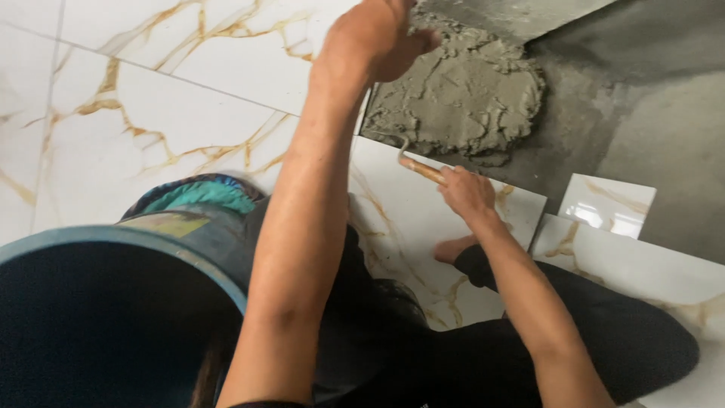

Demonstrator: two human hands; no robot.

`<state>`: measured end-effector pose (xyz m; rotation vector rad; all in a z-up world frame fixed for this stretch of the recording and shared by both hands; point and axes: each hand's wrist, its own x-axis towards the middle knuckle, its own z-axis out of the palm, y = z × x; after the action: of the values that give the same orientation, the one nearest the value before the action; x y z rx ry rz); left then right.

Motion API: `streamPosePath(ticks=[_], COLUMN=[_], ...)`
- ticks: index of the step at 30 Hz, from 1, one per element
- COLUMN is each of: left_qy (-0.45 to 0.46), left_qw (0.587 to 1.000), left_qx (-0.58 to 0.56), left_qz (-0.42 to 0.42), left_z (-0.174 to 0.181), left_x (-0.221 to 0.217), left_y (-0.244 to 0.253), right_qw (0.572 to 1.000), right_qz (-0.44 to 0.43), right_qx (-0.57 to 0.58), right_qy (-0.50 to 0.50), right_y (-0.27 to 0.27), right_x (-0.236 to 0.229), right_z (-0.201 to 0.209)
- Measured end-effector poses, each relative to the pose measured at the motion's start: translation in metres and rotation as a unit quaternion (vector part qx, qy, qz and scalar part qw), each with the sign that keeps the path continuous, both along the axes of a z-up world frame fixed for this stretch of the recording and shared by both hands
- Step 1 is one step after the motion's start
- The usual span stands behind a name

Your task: Spreading and leveling cement mortar on the floor using a hand trowel to prepare for tile installation.

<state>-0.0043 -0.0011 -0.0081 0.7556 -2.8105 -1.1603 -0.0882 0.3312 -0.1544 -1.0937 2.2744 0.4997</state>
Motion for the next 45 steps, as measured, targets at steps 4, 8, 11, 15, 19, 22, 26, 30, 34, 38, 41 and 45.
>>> streamPosePath(ticks=[4,8,11,15,19,22,26,30,34,38,41,45], left_qy=[0.007,0.026,0.009,-0.037,-0.058,-0.051,-0.026,-0.025,-0.055,-0.066,-0.095,-0.094], left_qw=[1.000,1.000,0.999,0.998,0.997,0.998,0.999,0.998,0.998,0.996,0.994,0.995], left_qx=[-0.001,-0.004,-0.030,0.045,0.052,0.037,0.038,0.055,0.036,0.055,0.045,0.038], left_qz=[-0.007,0.000,0.019,0.023,0.015,0.004,-0.005,0.001,-0.001,-0.009,0.000,-0.010], left_z=[-0.002,-0.001,0.000,0.016,0.020,0.014,0.012,0.016,0.019,0.026,0.021,0.017], left_x=[-0.002,0.003,0.003,-0.003,0.000,-0.003,0.002,0.005,0.007,0.011,0.007,0.007], left_y=[0.001,0.002,0.004,0.005,0.008,0.006,0.005,0.002,0.002,0.003,0.002,0.002], right_qw=[0.996,0.990,0.998,0.997,1.000,1.000,0.997,0.984,0.944,0.906,0.921,0.942], right_qz=[0.085,0.132,0.064,0.070,0.017,-0.013,-0.063,-0.169,-0.294,-0.389,-0.350,-0.267], right_qx=[-0.021,-0.011,-0.009,-0.006,0.009,0.005,0.015,-0.004,-0.126,-0.125,-0.146,-0.171], right_qy=[0.028,0.043,0.019,0.023,-0.003,-0.009,-0.029,-0.062,-0.082,-0.113,-0.091,-0.111], right_y=[0.000,0.001,-0.002,0.011,0.019,0.023,0.025,0.033,0.038,0.028,0.034,0.045], right_x=[-0.001,-0.018,-0.020,-0.017,-0.005,-0.005,-0.005,-0.009,0.000,0.015,0.027,0.039], right_z=[-0.010,-0.022,0.014,0.019,0.027,0.027,0.031,0.022,0.002,0.000,-0.022,-0.033])
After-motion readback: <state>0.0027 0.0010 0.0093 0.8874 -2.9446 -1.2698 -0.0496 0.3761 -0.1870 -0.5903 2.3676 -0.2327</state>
